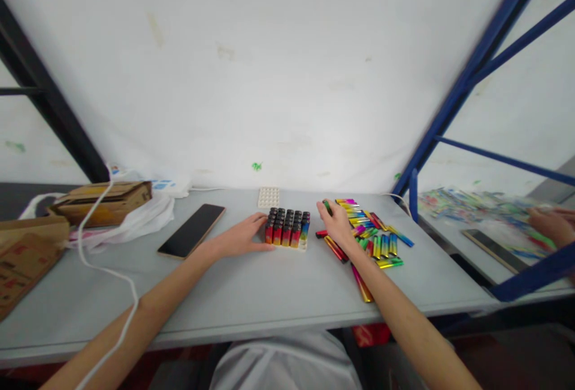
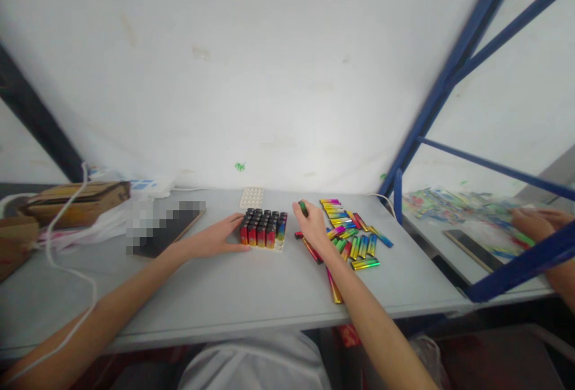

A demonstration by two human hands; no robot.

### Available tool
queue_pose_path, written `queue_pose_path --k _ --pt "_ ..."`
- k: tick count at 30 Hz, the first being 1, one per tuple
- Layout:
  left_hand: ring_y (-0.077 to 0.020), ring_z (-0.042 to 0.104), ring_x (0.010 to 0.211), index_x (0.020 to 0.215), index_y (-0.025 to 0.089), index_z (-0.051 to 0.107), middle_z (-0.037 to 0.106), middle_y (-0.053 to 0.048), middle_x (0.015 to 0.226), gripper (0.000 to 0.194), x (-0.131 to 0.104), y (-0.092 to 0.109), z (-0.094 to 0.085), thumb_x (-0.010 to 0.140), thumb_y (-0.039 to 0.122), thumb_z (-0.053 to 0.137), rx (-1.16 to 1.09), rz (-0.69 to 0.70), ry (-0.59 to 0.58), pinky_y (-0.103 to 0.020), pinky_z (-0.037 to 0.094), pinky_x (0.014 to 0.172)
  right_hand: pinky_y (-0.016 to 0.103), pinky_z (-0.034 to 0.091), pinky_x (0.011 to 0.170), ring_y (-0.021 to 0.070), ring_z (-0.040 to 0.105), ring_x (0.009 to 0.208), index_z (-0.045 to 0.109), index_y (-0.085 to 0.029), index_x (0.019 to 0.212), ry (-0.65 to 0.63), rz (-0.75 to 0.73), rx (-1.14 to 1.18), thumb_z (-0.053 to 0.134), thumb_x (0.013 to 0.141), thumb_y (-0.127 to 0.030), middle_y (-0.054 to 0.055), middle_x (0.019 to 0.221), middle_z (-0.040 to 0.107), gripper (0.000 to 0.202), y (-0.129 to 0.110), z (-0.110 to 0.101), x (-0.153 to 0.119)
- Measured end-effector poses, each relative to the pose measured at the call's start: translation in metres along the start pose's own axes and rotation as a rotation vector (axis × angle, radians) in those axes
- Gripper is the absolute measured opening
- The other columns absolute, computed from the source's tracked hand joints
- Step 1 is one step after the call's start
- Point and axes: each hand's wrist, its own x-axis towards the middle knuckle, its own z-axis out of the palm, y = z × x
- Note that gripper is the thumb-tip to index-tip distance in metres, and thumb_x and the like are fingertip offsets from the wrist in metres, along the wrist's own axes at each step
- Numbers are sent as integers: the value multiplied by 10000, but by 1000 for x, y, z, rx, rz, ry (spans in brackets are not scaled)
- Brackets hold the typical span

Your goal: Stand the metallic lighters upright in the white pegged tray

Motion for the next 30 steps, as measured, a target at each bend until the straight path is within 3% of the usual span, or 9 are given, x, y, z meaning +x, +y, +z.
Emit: queue_pose_path --k 5,8,14,19,23,27,30 --pt "-341 535 1340 1377 188 564 576 -150 1420 699 0 0 -1 842 609 723 3 -2 -1 -461 402 1191 258 339 540 142 459 566 557 -232 876 -98 -7 107 416 1009 -632 -37 632 515 445 -3 -5 -1" --pt "-339 535 1341 1379 189 562 568 -150 1433 698 0 -1 0 843 607 723 6 2 -2 -456 398 1194 267 330 560 136 435 574 498 -227 763 -104 -40 78 431 1013 -608 -35 621 480 461 -6 -8 -2" --pt "-341 518 1358 1397 186 544 564 -151 1433 701 1 -3 1 846 578 730 11 -1 -13 -451 385 1204 287 223 559 118 300 566 327 -227 602 -41 -50 -26 523 933 -469 -52 569 262 455 -8 -4 -3" --pt "-334 521 1353 1397 186 535 563 -145 1427 692 1 -1 0 849 559 732 4 3 -19 -447 384 1204 283 214 555 114 302 571 331 -224 602 -41 -35 -42 521 866 -353 -50 581 261 350 -6 1 -3" --pt "-337 515 1360 1373 187 558 569 -145 1421 675 0 -1 0 849 576 728 8 -4 -18 -440 379 1207 275 256 564 120 335 584 384 -218 628 -52 -50 -40 539 921 -414 -50 588 307 384 -6 -1 -3" --pt "-352 522 1356 1359 177 569 565 -154 1431 680 0 0 0 842 588 730 0 -19 -15 -464 382 1204 261 364 563 131 451 577 581 -210 907 -166 -40 154 452 1019 -538 -40 659 490 370 -5 -4 -2" --pt "-351 515 1363 1362 162 560 544 -169 1452 685 1 -1 0 843 574 734 3 -26 -32 -467 378 1207 271 472 631 145 566 659 612 -209 1115 -234 -84 294 415 1046 -546 6 822 605 396 -10 -10 -2"
